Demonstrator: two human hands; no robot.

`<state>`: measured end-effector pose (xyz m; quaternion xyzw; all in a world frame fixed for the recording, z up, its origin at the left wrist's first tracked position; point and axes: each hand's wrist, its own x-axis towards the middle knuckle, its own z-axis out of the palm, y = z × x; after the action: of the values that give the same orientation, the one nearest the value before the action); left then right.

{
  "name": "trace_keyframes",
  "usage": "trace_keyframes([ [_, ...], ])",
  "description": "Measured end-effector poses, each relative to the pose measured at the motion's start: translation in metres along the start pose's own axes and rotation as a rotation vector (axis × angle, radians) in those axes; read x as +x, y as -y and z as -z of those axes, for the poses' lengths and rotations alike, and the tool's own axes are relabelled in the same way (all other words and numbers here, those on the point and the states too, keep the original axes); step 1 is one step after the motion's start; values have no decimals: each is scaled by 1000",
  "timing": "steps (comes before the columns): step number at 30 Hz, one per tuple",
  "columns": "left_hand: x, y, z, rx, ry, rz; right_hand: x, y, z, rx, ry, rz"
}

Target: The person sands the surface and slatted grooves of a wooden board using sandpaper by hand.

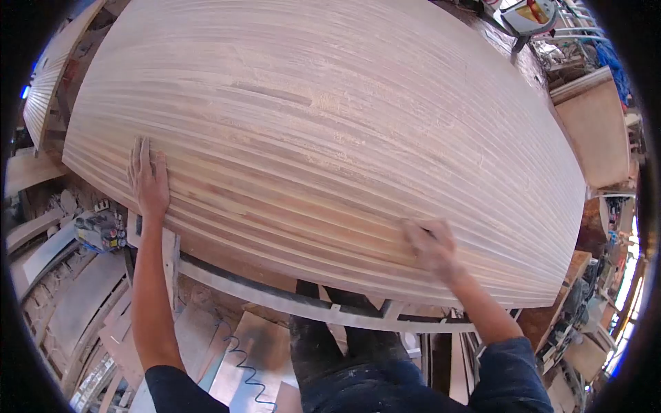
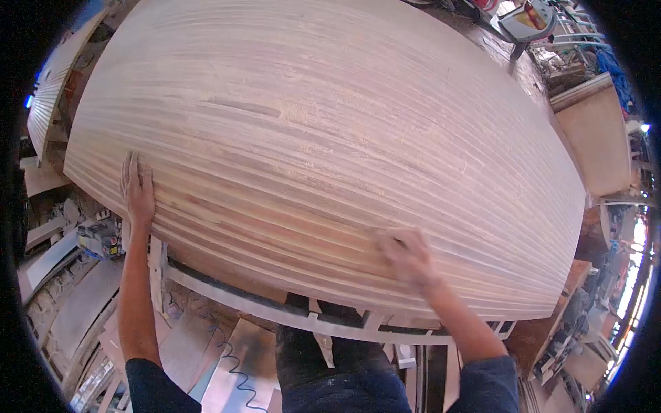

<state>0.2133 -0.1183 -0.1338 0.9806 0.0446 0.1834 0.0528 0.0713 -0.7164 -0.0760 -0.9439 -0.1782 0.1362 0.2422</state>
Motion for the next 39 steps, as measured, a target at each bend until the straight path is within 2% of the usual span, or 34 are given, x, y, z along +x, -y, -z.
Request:
trace_keyframes([
  [3, 4, -3, 3, 50, 4, -4, 0, -3, 13, -62, -31, 72],
  [5, 6, -7, 6, 24, 60, 42, 77, 56, -5, 680, 305, -595],
  [6, 7, -7, 7, 27, 67, 18, 105, 62, -55, 396, 212, -76],
  [7, 7, -3, 8, -13, 75, 20, 133, 69, -103, 36, -55, 365],
  [10, 4, 11, 5, -105, 92, 17, 224, 161, -118, 595, 133, 212],
  [11, 6, 15, 3, -156, 98, 17, 228, 178, -83, -33, -5, 357],
  [12, 6, 16, 4, -162, 106, 5, 213, 161, -84, -30, -8, 342],
  [14, 3, 16, 5, -123, 92, -67, 143, 100, -78, -318, -304, 515],
  [16, 2, 11, 5, -122, 79, -57, 59, 26, -53, 173, -18, 199],
  [17, 4, 10, 5, -102, 71, -48, 31, 11, -18, 426, 172, -234],
  [18, 7, 8, 5, -101, 72, -49, 2, -5, 17, 621, 253, -711],
  [20, 7, 2, 7, -41, 104, 33, -58, -52, 13, 65, -250, 94],
  [21, 7, 3, 7, -42, 107, 28, -46, -44, 7, 66, -251, 89],
  [23, 9, 4, 9, -63, 104, -29, 0, -16, -21, 129, 14, 89],
  [24, 9, 5, 9, -59, 106, -31, 35, 6, -46, -183, -41, 266],
  [25, 7, 7, 10, -74, 95, -62, 69, 35, -57, -136, 6, 303],
  [26, 7, 9, 9, -92, 81, -95, 103, 68, -60, -329, -95, 449],
  [27, 6, 9, 10, -91, 80, -98, 136, 99, -63, -278, 43, 362],
  [28, 7, 7, 10, -148, 99, -53, 140, 101, -63, -279, 36, 355],
  [30, 8, 14, 7, -214, 127, -17, 138, 99, -62, 117, -55, 247],
  [32, 6, 21, 0, -187, 97, -80, 71, 44, -50, 22, -100, 262],
  [34, 3, 16, 1, -207, 86, -87, -17, -39, -37, -96, -284, 285],
  [35, 4, 15, 3, -218, 80, -98, -48, -57, -4, -31, -373, 254],
  [36, 5, 15, 3, -222, 83, -99, -75, -70, 17, -164, -338, 139],
  [38, 7, 17, -1, -68, 129, 53, -88, -79, 33, -112, -311, 109],
  [39, 9, 19, -2, -69, 132, 45, -87, -80, 36, -59, -287, 85],
])
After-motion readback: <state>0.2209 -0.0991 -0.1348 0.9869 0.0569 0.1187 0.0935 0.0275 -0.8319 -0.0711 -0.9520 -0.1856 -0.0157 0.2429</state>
